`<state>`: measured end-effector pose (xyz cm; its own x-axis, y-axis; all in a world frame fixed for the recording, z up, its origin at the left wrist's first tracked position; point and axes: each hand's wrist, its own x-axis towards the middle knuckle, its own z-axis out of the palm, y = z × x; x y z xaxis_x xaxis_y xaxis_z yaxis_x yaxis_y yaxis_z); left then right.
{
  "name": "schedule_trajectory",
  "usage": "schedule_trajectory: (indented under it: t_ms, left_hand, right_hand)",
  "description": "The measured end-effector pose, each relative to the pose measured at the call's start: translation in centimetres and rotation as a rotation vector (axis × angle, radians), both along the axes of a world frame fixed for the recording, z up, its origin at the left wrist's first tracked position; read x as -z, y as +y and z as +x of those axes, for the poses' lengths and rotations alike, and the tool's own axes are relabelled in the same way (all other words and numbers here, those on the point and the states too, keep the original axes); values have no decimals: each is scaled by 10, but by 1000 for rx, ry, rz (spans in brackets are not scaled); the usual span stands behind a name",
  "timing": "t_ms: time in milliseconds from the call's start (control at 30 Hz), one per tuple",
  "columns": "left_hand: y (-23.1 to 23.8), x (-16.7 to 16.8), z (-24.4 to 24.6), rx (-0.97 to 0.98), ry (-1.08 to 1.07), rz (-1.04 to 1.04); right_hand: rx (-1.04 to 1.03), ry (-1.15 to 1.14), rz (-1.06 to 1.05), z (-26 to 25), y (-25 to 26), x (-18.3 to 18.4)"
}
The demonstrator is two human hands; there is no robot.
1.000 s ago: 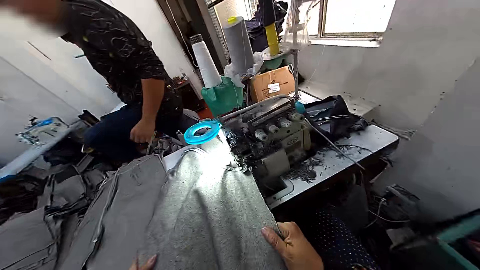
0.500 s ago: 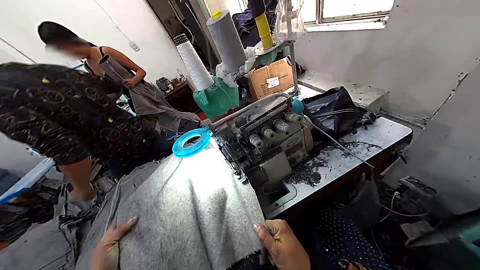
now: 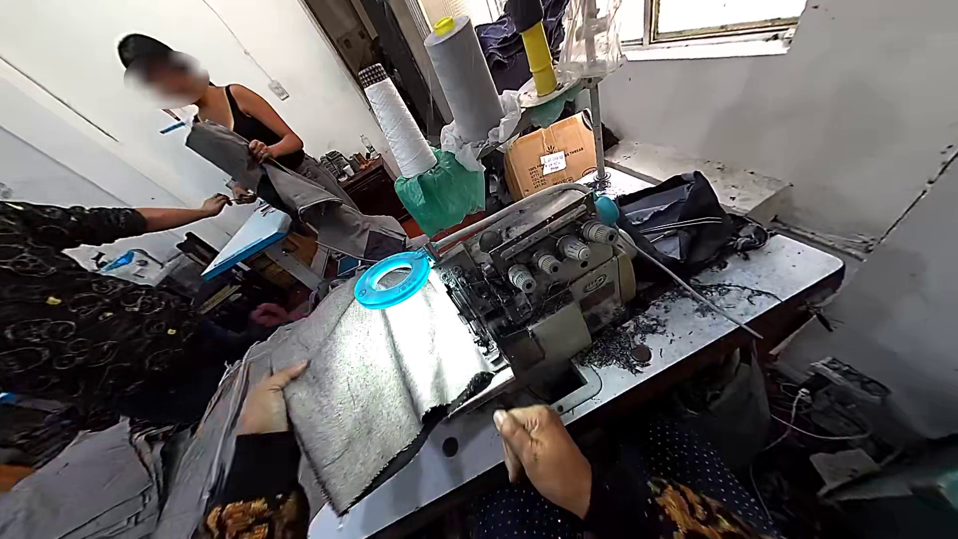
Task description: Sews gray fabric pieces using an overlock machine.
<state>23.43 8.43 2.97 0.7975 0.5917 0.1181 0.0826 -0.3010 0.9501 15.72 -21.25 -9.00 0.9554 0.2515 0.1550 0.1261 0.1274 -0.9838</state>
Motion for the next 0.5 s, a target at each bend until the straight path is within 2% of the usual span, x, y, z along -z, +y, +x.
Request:
schedule_trajectory:
  t_ms: [33,100,167,233,300,333,400,500]
  left_hand:
    - [-8,14,-2,-35,14,-32]
    - [-13,56,2,-98,54,-115]
    - [-16,101,17,-90,103,-165]
    - [-30,125,39,-79,166,-36]
    - [-54,116,64,-36,256,157]
    - [-67,104,76,11,300,216]
    - [-91,76,95,107,381,202]
    - [-83,80,118,258,373,212]
  right_hand:
    - [65,-70,-35,-7,0,10]
    - [329,-296,-140,-9,-1,35]
    - [588,-583,-348,6,-10,59]
    - [706,-798,-590,24,-19,80]
    - [749,-967,-827,29,-19,99]
    - [761,-1010,-875,29,-18,104]
    - [785,-1036,-882,28,-15,105]
    - [784,-1041,-865,29,-15,104]
